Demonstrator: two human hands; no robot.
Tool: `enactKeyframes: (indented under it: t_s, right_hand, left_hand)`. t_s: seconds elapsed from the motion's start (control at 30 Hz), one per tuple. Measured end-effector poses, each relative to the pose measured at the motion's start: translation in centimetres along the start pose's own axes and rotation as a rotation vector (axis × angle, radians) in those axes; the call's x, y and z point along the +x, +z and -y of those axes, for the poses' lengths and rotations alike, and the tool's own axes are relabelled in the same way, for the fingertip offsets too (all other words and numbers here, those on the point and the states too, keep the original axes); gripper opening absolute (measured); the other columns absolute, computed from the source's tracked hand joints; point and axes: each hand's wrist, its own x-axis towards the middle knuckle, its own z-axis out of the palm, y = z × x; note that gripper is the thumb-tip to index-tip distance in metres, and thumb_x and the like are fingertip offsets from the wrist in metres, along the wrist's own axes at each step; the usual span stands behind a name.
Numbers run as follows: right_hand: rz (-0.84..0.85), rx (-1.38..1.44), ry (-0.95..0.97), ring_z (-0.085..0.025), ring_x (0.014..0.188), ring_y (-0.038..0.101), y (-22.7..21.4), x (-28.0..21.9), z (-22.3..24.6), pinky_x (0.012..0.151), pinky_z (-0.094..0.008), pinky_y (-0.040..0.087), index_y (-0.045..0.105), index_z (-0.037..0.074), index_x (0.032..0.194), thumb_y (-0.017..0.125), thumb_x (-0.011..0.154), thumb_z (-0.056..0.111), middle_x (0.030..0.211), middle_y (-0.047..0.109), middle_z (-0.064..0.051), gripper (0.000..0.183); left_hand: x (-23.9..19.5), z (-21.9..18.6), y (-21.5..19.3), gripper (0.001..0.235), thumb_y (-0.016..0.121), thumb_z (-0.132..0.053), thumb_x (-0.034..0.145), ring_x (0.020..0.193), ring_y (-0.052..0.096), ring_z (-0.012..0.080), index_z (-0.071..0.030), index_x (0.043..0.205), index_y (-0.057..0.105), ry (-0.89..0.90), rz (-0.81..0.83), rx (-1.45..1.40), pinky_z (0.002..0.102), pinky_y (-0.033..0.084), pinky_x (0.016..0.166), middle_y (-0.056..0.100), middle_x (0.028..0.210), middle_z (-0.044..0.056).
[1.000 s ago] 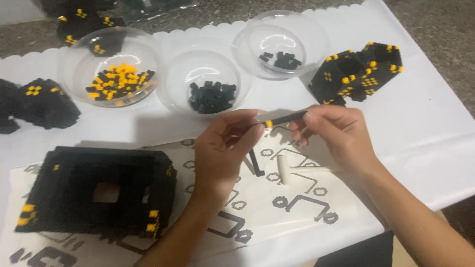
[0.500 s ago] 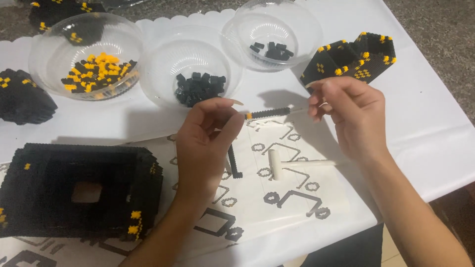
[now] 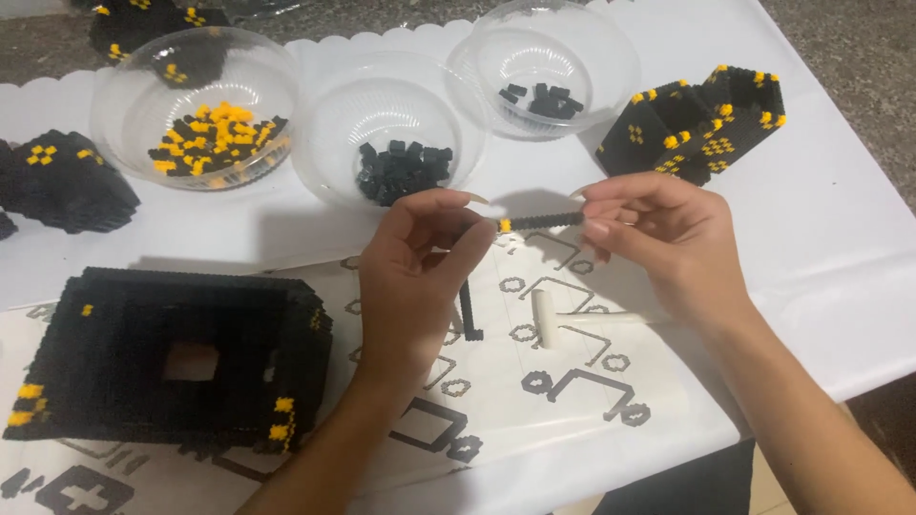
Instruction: The person assembles a small structure using black and yellow interlocking plastic bricks. They connect individual pieces into a linear segment and then attach it to a larger, partially built black frame. The person uses a white plastic hammer to tap the bricks into place, ensuring a secure fit.
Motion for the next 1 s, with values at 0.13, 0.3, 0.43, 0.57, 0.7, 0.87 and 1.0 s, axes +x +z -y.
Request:
enactKeyframes:
  t_s: [0.13,0.3,0.43,0.57,0.7,0.87,1.0]
  right_hand:
    - [-0.016,-0.02,0.036,-0.018,0.059,0.059,-0.3,0.1,-0.2,0.056,-0.024,0.051,0.064,-0.003,0.101,0.065,0.082,-0.006,0.083,0.065,-0.01,0.019]
    - [-0.034,0.005,0.068,-0.019,0.06,0.059,-0.2,0.2,-0.2,0.056,-0.024,0.049,0.063,-0.002,0.101,0.064,0.081,-0.007,0.085,0.065,-0.012,0.021]
    - [-0.024,0.031,0.041,-0.017,0.064,0.061,-1.3,0.5,-1.3,0.059,-0.022,0.05,0.061,-0.004,0.107,0.065,0.078,-0.008,0.086,0.065,-0.014,0.029]
    - [0.05,-0.176,0.016,-0.016,0.067,0.058,-1.3,2.0,-0.2,0.066,-0.022,0.048,0.058,-0.006,0.115,0.061,0.084,-0.002,0.084,0.062,-0.013,0.032]
    - [0.145,-0.512,0.048,-0.013,0.065,0.055,0.0,5.5,3.8,0.059,-0.02,0.041,0.063,0.003,0.118,0.061,0.088,0.001,0.084,0.064,-0.009,0.03]
    - [0.386,-0.794,-0.293,-0.012,0.092,0.06,9.5,11.3,9.1,0.08,-0.023,0.045,0.065,0.003,0.105,0.067,0.091,0.01,0.107,0.067,-0.007,0.015]
    - [0.817,-1.054,-0.659,-0.021,0.058,0.066,16.8,18.5,7.4,0.062,-0.036,0.047,0.071,0.014,0.096,0.063,0.091,0.024,0.09,0.072,-0.001,0.014]
  left_hand:
    - [0.1,0.1,0.1,0.019,0.072,-0.006,0.078,0.074,0.064,0.0092,-0.01,0.095,0.063,-0.023,-0.008,-0.043,0.021,0.05,0.067,0.069,0.079,0.003]
    - [-0.1,-0.1,0.1,0.019,0.072,-0.005,0.078,0.074,0.064,0.0095,-0.01,0.094,0.064,-0.008,-0.001,-0.071,0.021,0.05,0.065,0.069,0.079,0.002]
    - [0.1,2.6,0.9,0.021,0.072,-0.006,0.077,0.078,0.063,0.0057,-0.013,0.095,0.062,0.052,-0.032,-0.124,0.017,0.048,0.061,0.07,0.091,0.001]
    - [-0.1,1.7,0.7,0.021,0.068,-0.011,0.079,0.084,0.064,0.0113,-0.01,0.098,0.062,-0.006,-0.058,-0.149,0.021,0.051,0.071,0.068,0.093,0.004]
    - [-0.4,3.0,1.4,0.024,0.065,-0.013,0.084,0.073,0.06,0.0112,-0.008,0.107,0.06,-0.076,-0.074,-0.398,0.021,0.051,0.066,0.064,0.098,0.005]
    - [-0.9,1.3,0.7,0.026,0.062,-0.019,0.085,0.072,0.062,0.0135,-0.007,0.108,0.058,-0.22,-0.002,-0.33,0.02,0.047,0.064,0.063,0.098,0.006]
    - [-0.8,1.0,0.6,0.019,0.061,-0.019,0.085,0.068,0.061,0.0112,-0.011,0.102,0.059,-0.226,0.001,-0.3,0.022,0.047,0.064,0.065,0.1,0.002]
